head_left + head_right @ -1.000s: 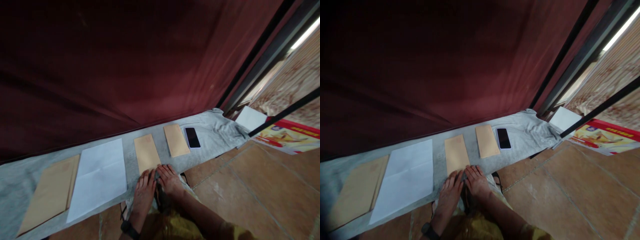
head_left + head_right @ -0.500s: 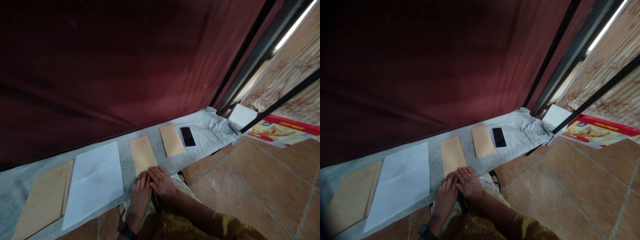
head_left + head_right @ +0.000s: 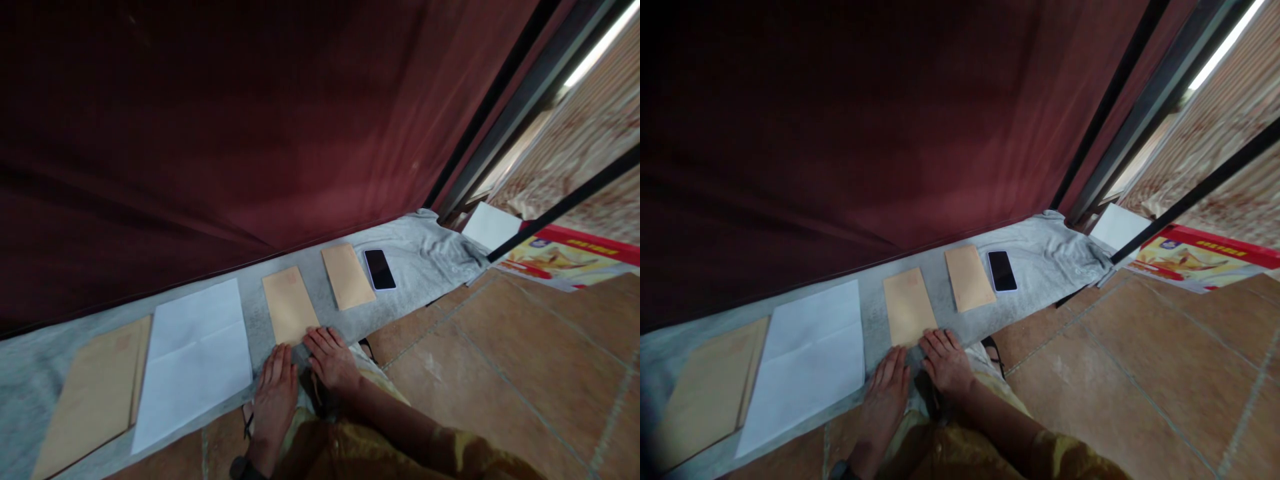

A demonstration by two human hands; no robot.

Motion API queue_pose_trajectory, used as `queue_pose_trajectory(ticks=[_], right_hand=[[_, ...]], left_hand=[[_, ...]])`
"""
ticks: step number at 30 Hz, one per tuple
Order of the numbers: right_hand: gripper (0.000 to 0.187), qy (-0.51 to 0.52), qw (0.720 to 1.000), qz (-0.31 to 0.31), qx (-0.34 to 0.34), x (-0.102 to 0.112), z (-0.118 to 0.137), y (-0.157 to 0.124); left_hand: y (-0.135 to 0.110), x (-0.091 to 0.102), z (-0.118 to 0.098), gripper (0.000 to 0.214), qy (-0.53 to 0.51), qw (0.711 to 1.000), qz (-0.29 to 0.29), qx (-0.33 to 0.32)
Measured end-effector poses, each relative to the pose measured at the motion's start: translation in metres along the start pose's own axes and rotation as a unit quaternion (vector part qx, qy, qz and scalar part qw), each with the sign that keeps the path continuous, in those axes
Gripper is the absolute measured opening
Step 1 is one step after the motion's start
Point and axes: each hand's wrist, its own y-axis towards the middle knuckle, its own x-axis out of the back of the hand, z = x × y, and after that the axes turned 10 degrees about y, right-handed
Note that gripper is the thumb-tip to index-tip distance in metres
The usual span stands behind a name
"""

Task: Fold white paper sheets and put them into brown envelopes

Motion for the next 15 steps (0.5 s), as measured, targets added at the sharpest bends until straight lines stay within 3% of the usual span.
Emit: queue_pose_trajectory(ticks=[7,15], right_hand=[[0.049,-0.008,1.000,-0.002,-0.006,0.000,0.005,0.005],[0.048,-0.007,1.000,0.019,0.014,-0.008,0.007,0.005]], left_hand=[[0.002,0.002,-0.008,0.041,0.024,1.000,-0.001,-0.008],[0.006,0.012,-0.014,0.045,0.027,0.999,0.008,0.027]])
